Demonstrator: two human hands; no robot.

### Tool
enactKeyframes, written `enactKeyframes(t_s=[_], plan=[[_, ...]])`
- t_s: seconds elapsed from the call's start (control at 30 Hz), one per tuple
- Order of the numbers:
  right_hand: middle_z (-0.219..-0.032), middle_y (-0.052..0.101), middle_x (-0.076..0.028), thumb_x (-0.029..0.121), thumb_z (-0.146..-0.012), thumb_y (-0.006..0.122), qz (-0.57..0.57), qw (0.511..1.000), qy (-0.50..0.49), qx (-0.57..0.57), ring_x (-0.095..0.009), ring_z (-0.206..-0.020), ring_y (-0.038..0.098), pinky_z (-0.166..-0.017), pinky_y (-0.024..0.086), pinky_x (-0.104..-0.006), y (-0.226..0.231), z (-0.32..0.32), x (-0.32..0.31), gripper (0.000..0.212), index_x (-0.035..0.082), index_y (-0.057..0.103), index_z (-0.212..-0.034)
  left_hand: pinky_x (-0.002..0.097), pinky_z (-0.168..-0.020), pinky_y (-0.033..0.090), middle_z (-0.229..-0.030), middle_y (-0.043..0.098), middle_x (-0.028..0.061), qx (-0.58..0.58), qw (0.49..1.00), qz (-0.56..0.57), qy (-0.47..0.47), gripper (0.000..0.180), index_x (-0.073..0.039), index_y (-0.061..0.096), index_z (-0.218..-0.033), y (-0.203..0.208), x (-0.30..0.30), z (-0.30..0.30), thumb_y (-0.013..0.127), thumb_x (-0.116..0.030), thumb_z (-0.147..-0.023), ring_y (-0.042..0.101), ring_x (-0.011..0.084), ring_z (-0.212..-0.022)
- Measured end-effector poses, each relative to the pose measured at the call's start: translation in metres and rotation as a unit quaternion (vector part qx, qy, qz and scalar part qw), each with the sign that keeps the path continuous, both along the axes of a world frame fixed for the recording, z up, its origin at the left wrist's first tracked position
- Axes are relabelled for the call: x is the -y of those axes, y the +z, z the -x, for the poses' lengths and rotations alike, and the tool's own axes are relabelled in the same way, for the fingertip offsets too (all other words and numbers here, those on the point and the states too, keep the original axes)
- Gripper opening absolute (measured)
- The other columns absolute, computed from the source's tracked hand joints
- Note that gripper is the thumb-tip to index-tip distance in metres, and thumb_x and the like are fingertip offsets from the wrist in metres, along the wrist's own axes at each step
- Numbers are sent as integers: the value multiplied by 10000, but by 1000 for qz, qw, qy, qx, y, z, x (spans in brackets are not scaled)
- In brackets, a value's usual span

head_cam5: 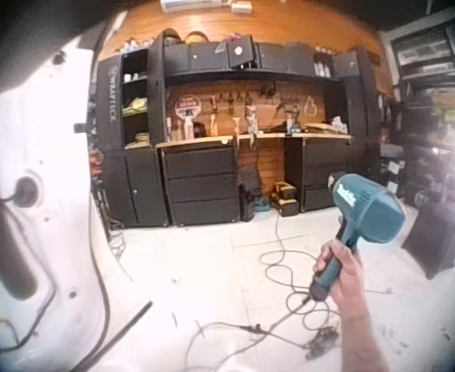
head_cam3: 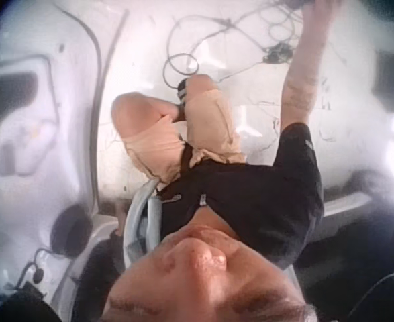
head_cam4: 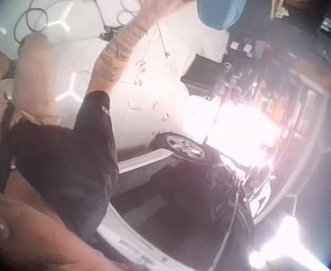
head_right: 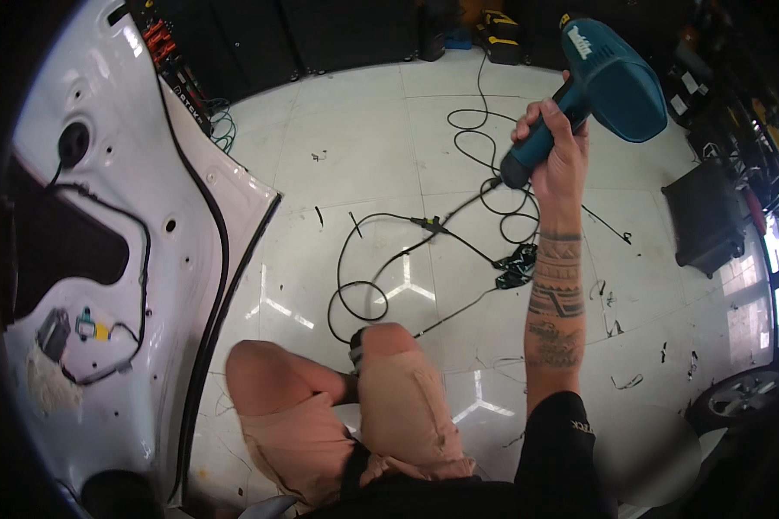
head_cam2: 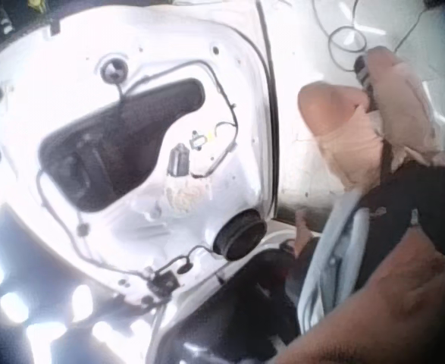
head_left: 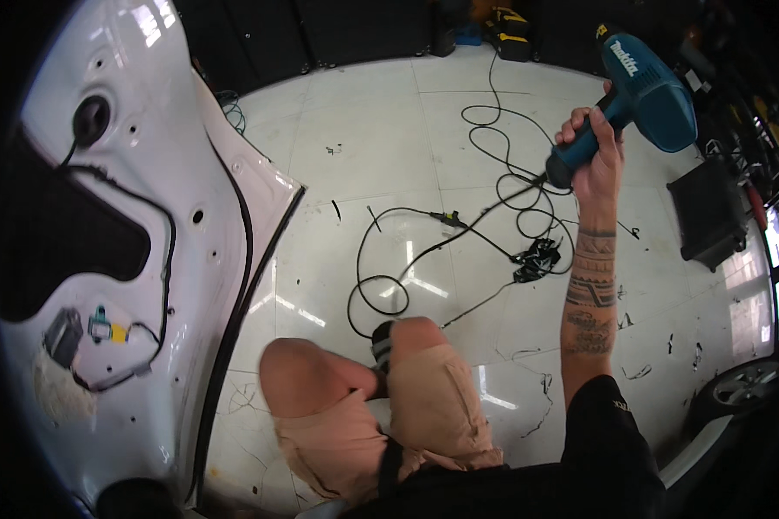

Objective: The person uses a power drill to remove fasteners from the interior side of a car door, then kneels to clean the exterior trim with a cloth and spray. They proceed to apply a clear protective film to the car's side trim, smoothing it with their hands.

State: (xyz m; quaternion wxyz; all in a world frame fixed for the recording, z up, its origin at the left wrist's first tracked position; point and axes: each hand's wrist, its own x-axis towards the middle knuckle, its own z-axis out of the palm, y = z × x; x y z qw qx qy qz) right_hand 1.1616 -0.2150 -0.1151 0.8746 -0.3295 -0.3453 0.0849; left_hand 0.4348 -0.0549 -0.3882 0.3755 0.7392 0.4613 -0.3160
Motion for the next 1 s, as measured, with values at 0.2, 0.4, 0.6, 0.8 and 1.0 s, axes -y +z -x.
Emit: enactKeyframes(t_s=[0.2, 0.4, 0.6, 0.8, 1.0], plan=[[-739, 528, -60, 154, -804, 691, 232, 970, -27, 73, -126, -589, 531, -563, 433, -241, 16, -57, -57, 477, -18, 491, -1201, 440, -991, 397, -1260, 550, 205, -197, 951, 140, -194, 407, -14, 605, -1159, 43, -22, 30, 458, -310, -921, 517, 356, -1166], [-749, 562, -55, 89, -753, 686, 467, 872, 85, -116, -124, -560, 548, -493, 468, -264, -8, -107, -98, 401, -18, 494, -1087, 439, -884, 462, -1057, 650, 199, 36, 999, 27, 5, 393, -1, 629, -1083, 144, -64, -153, 446, -319, -944, 601, 367, -1015], [-747, 549, -58, 26, -744, 644, 614, 720, 229, -227, -137, -545, 553, -498, 490, -278, -77, -125, -119, 593, -23, 423, -1292, 427, -841, 487, -1030, 650, 195, 123, 974, -184, -45, 272, -32, 632, -1077, 352, -136, -450, 593, -222, -887, 611, 356, -980], [-791, 557, -66, 33, -779, 627, 640, 626, 355, -269, -144, -568, 567, -516, 499, -275, -75, -172, -104, 628, 3, 385, -1358, 541, -966, 404, -1205, 572, 175, -5, 803, -578, -144, 352, -46, 596, -1146, 404, -330, -618, 592, -283, -885, 533, 377, -1134], [-928, 624, -132, 130, -708, 674, 750, 549, 368, 40, -170, -637, 599, -602, 503, -303, -113, -252, -101, 695, -23, 442, -1345, 434, -850, 510, -996, 662, 151, -375, 869, -248, -206, 298, -70, 678, -1009, 436, -386, -575, 589, -305, -848, 640, 290, -986]])
